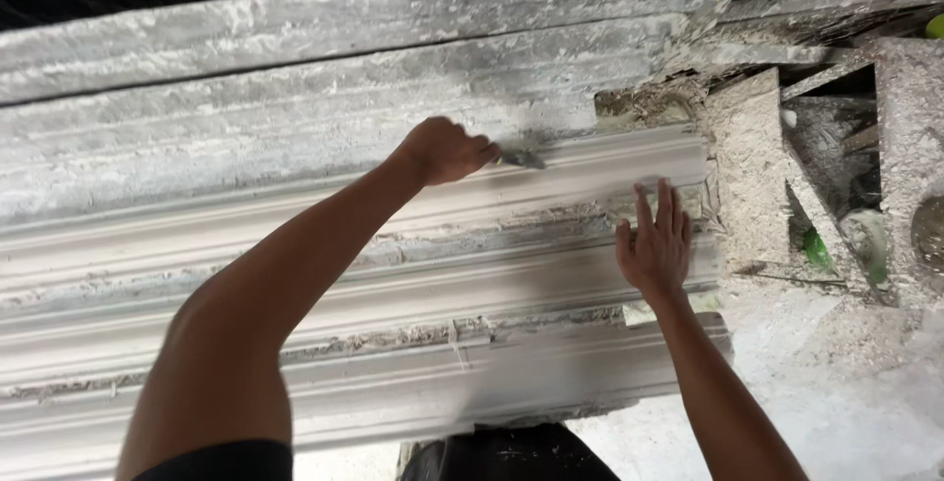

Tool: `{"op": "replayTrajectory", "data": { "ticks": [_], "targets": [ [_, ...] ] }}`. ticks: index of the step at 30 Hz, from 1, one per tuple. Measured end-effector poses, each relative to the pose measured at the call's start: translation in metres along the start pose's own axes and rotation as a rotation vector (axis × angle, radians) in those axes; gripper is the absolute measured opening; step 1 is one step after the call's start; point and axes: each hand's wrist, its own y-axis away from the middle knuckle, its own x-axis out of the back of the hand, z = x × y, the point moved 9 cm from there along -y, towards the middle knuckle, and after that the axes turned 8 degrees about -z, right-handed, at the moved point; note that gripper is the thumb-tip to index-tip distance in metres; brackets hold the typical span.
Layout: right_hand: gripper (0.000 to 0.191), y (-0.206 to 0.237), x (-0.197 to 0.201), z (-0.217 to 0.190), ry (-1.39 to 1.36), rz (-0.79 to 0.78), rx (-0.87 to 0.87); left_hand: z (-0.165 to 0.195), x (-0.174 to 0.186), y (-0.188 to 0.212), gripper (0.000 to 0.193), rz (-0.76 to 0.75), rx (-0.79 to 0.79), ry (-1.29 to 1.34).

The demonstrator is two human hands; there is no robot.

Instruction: The person dips a sponge into a bowl of plaster slurry and wipes their hands with a cloth, then uses a small knife to scrape excess plaster from the grooves of decorative plaster cornice moldings laid on a workbench, working along the lengths of several moldings.

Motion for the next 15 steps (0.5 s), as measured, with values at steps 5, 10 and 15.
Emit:
{"op": "replayTrajectory", "data": {
  "ticks": [5,10,15],
  "targets": [
    [0.064,-0.004,0.007,-0.002,0.006,0.018,-0.007,-0.017,-0.001,0.05,0.04,0.01,-0.059,-0.091],
    [0.064,-0.003,0.008,-0.006,-0.032,0.0,-0.016,0.022,-0.001,-0.049,0.031,-0.328,0.122,0.329],
    [0.065,-0.004,0.012,-0.002,-0.053,-0.031,-0.047,0.071,0.036,-0.134,0.028,-0.204,0.026,0.13]
  ]
}}
